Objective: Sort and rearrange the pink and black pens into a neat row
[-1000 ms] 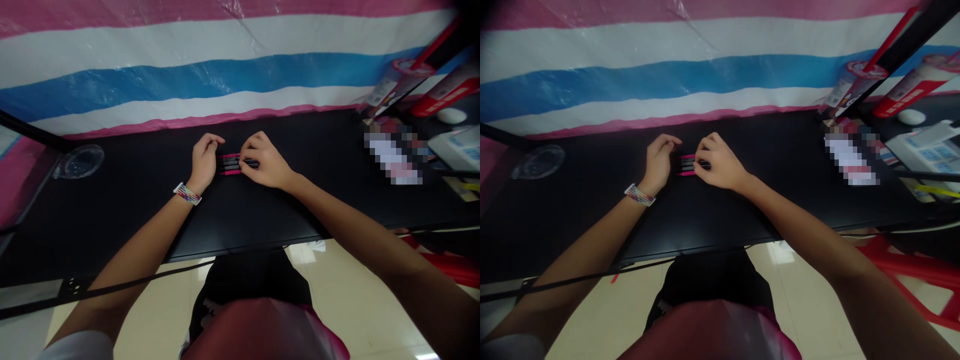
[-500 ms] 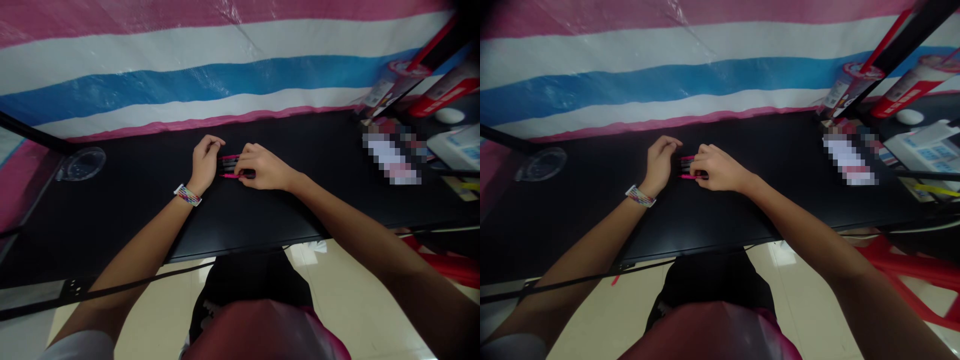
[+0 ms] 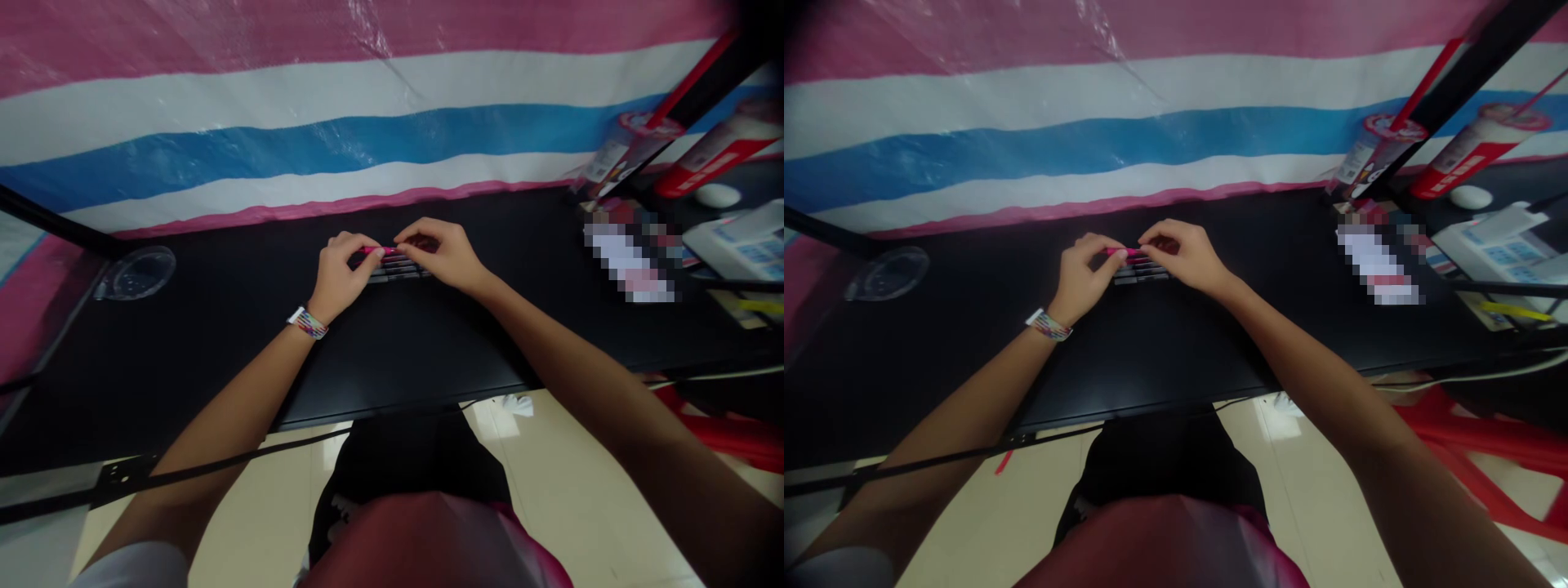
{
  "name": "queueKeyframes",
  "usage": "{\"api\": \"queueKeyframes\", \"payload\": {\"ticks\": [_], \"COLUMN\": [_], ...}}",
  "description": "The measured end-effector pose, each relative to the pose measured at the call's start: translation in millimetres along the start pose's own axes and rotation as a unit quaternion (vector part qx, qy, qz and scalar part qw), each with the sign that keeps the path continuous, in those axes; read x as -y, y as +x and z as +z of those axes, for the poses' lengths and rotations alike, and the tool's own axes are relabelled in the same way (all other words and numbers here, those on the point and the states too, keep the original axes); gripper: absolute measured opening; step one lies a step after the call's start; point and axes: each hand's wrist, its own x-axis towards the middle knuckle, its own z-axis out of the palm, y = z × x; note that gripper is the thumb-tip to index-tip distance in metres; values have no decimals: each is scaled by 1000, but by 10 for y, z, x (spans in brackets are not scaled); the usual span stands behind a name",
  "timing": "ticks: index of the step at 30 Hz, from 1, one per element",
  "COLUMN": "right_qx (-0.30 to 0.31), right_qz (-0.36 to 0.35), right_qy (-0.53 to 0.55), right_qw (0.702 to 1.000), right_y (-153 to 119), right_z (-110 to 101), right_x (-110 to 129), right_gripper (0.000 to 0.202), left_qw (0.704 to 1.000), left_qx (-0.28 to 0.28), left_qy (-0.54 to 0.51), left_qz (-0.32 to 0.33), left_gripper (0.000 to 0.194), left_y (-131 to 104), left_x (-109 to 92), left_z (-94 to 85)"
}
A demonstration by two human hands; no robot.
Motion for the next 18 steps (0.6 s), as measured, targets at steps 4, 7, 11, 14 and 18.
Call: {"api": "queueKeyframes", "payload": {"ticks": [4, 7, 11, 14, 18], "right_qx": [-48, -41, -27, -25, -18], "right_qz": [22, 87, 166, 199, 227], "right_qy": [39, 106, 195, 237, 283], "right_qw": [998, 990, 966, 951, 932], "right_y": [88, 122, 117, 107, 111], "right_z": [-85, -121, -123, -132, -160], "right_x": [-140, -201, -182, -145, -146], "right_gripper": [25, 24, 25, 26, 25], "left_qw": [996, 996, 997, 997, 999], "left_qx": [-47, -53, -56, -61, -46], "left_qy": [-66, -71, -53, -36, 2], "left_qz": [-26, -32, -18, -10, 17], "left_gripper": [27, 27, 21, 19, 21], "left_y": [31, 52, 57, 48, 37], "left_x": [97, 119, 109, 114, 109], "left_z": [-9, -17, -26, -37, -62]}}
